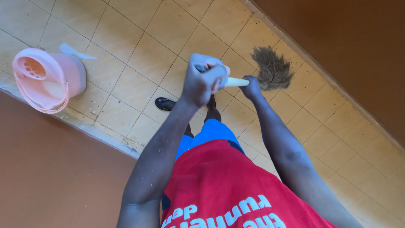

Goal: The person mops a tiled floor, periodically dipping the mop into a bucket of water to rinse it. After cleaning the hallway, they move the bucket to mop the area near a door.

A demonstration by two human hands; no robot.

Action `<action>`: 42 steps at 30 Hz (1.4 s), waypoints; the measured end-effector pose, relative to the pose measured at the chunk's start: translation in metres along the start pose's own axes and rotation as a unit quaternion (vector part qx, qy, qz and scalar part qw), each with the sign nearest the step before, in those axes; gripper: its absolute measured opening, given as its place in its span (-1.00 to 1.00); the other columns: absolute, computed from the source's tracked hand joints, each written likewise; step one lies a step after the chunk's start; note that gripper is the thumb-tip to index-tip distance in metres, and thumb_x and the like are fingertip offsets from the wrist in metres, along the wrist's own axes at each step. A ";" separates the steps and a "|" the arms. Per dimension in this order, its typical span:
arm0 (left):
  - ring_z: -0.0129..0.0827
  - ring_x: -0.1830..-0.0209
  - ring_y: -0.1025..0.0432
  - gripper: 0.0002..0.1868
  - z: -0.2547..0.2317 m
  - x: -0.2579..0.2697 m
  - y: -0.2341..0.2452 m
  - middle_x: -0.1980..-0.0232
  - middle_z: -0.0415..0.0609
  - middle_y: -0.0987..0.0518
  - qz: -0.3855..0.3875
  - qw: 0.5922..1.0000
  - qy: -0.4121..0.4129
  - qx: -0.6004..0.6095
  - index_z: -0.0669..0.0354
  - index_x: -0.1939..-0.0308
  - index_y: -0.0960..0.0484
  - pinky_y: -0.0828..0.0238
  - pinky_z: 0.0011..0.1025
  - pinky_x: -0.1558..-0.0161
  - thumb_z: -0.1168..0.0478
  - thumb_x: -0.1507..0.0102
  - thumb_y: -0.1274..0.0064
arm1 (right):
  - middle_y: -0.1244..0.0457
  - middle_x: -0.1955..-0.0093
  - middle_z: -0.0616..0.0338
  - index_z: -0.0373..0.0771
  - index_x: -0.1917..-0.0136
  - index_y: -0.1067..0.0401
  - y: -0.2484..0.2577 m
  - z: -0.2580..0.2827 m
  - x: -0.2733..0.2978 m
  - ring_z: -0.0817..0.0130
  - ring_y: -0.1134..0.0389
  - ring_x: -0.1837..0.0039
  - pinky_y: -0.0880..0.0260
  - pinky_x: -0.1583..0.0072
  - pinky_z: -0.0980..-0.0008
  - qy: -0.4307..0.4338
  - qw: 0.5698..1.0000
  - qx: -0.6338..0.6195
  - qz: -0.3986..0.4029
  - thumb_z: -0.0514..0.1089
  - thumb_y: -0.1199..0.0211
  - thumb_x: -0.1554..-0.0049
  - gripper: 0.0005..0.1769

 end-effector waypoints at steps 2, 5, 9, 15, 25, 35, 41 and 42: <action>-0.58 0.69 -0.13 -0.72 -0.014 0.024 -0.013 0.66 -0.18 -0.31 0.019 0.999 -0.005 -0.044 0.31 0.62 -0.45 0.06 -0.46 0.59 0.42 -0.21 0.01 | -0.35 0.20 -0.02 -0.20 0.26 -0.48 0.000 0.030 0.013 -0.02 -0.40 0.10 -0.37 0.06 0.13 0.014 1.000 -0.001 -0.022 -0.14 -0.49 0.07 -0.80; -0.63 0.61 -0.09 -0.64 -0.050 0.057 -0.032 0.62 -0.24 -0.27 0.040 0.989 -0.037 -0.136 0.30 0.61 -0.34 0.06 -0.46 0.53 0.38 -0.29 -0.02 | -0.33 0.24 -0.03 -0.22 0.28 -0.46 -0.001 0.077 0.010 -0.06 -0.36 0.12 -0.35 0.07 0.10 0.054 0.996 -0.023 -0.069 -0.15 -0.48 0.06 -0.79; -0.60 0.58 -0.13 -0.65 -0.112 0.105 -0.050 0.60 -0.16 -0.25 0.027 0.954 -0.105 -0.281 0.35 0.55 -0.33 -0.03 -0.45 0.48 0.37 -0.33 -0.03 | -0.31 0.22 -0.02 -0.23 0.26 -0.43 -0.010 0.153 -0.001 -0.06 -0.33 0.10 -0.34 0.05 0.09 0.152 0.977 -0.089 -0.117 -0.16 -0.43 0.01 -0.81; -0.43 0.57 -0.29 -0.73 -0.153 0.167 -0.054 0.54 -0.04 -0.32 -0.063 0.919 -0.148 -0.360 0.40 0.52 -0.33 -0.18 -0.45 0.41 0.48 -0.27 0.00 | -0.26 0.29 0.05 -0.21 0.34 -0.36 -0.072 0.270 -0.034 0.02 -0.28 0.09 -0.29 0.03 0.11 0.223 0.967 -0.125 -0.001 -0.15 -0.38 0.02 -0.78; -0.41 0.66 -0.18 -0.79 -0.118 0.324 0.046 0.65 -0.13 -0.26 -0.389 0.852 -0.324 -0.134 0.30 0.48 -0.43 -0.40 -0.19 0.30 0.53 -0.25 0.12 | -0.30 0.19 0.14 -0.14 0.29 -0.42 -0.198 0.371 0.035 0.03 -0.32 -0.07 -0.27 -0.09 0.08 0.319 0.911 -0.066 0.251 -0.07 -0.41 0.07 -0.80; -0.26 0.73 -0.09 -0.66 -0.025 0.345 0.149 0.73 -0.06 -0.14 -0.409 0.879 -0.245 0.000 0.08 0.70 -0.20 -0.35 -0.06 0.30 0.29 -0.19 0.16 | -0.35 0.01 0.17 -0.04 0.09 -0.53 -0.175 0.228 0.077 0.06 -0.30 -0.20 -0.23 -0.21 -0.01 0.243 0.932 0.089 0.254 0.09 -0.42 0.04 -0.71; -0.25 0.74 -0.14 -0.66 0.092 0.269 0.166 0.74 -0.04 -0.20 -0.327 0.930 -0.134 0.096 0.13 0.74 -0.28 -0.42 -0.11 0.29 0.33 -0.14 0.07 | -0.40 0.07 0.06 -0.04 0.15 -0.57 -0.127 0.075 0.108 -0.05 -0.39 -0.12 -0.34 -0.11 -0.05 0.064 0.960 0.156 0.224 0.08 -0.45 0.07 -0.74; -0.25 0.75 -0.15 -0.67 0.116 0.260 0.166 0.75 -0.04 -0.20 -0.317 0.934 -0.109 0.120 0.15 0.74 -0.31 -0.41 -0.12 0.34 0.36 -0.12 0.04 | -0.41 0.08 0.03 -0.05 0.15 -0.58 -0.119 0.045 0.119 -0.08 -0.41 -0.09 -0.36 -0.11 -0.06 0.006 0.968 0.143 0.205 0.07 -0.43 0.05 -0.75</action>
Point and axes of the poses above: each hand's wrist, its own x-axis away from the middle knuckle, its own y-axis out of the back of the hand, z = x × y, the point moved 8 cm from there along -x, towards the middle knuckle
